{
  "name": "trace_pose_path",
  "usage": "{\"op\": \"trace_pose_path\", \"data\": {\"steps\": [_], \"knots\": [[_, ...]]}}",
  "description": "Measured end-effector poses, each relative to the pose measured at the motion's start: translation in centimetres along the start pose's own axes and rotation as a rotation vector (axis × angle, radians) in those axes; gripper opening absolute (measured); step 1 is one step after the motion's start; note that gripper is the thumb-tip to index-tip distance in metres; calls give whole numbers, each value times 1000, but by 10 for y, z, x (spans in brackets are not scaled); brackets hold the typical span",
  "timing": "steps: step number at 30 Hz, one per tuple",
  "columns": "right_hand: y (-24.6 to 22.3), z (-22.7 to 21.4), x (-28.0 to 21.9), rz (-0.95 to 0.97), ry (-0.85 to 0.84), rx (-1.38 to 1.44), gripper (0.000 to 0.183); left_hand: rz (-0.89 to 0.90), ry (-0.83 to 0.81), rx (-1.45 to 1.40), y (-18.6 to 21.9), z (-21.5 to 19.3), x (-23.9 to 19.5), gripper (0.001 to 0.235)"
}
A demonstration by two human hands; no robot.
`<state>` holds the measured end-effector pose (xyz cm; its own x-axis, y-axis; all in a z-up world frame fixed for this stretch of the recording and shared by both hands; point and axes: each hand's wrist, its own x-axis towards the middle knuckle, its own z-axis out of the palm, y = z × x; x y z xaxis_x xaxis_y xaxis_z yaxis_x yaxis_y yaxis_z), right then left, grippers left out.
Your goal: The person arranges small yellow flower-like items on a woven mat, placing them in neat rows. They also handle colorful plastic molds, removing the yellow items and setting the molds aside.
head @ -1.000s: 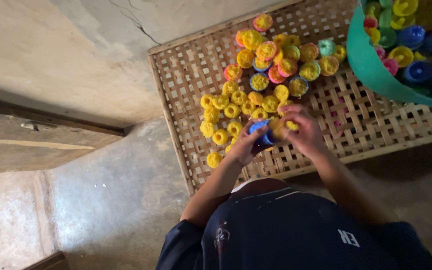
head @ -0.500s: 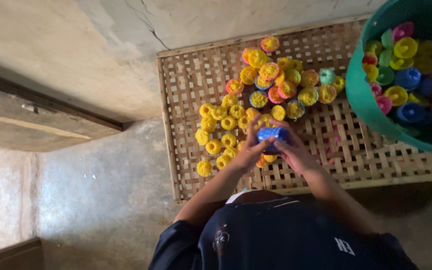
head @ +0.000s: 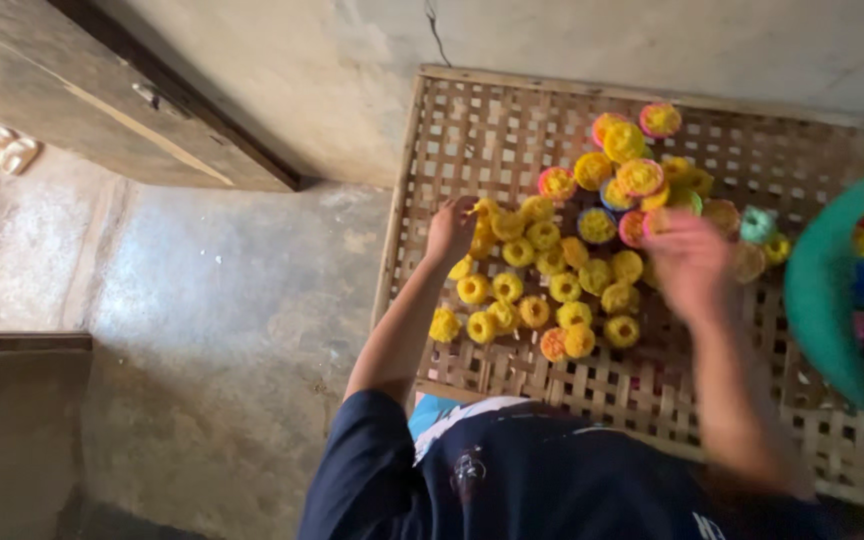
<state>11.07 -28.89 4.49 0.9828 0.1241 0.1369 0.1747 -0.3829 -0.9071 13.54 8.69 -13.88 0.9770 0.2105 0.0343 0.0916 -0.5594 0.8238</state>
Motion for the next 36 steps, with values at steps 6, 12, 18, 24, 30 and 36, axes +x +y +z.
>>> {"op": "trace_pose_path", "data": {"steps": [6,12,18,24,30,36], "knots": [[26,177,60,-170,-581,-626,53,37,-322,449,-1,8,61,38],[84,195,111,171,-587,-617,41,-56,-393,312,-11,-25,95,39],[132,244,208,557,-261,564,38,-38,-45,89,-66,-71,207,33],[100,306,260,265,-211,-494,50,92,116,96,-77,-68,283,30],[87,313,269,227,-117,-779,34,-30,21,159,-64,-75,290,27],[99,319,280,95,38,-716,51,-68,-35,209,-53,-88,289,30]]}}
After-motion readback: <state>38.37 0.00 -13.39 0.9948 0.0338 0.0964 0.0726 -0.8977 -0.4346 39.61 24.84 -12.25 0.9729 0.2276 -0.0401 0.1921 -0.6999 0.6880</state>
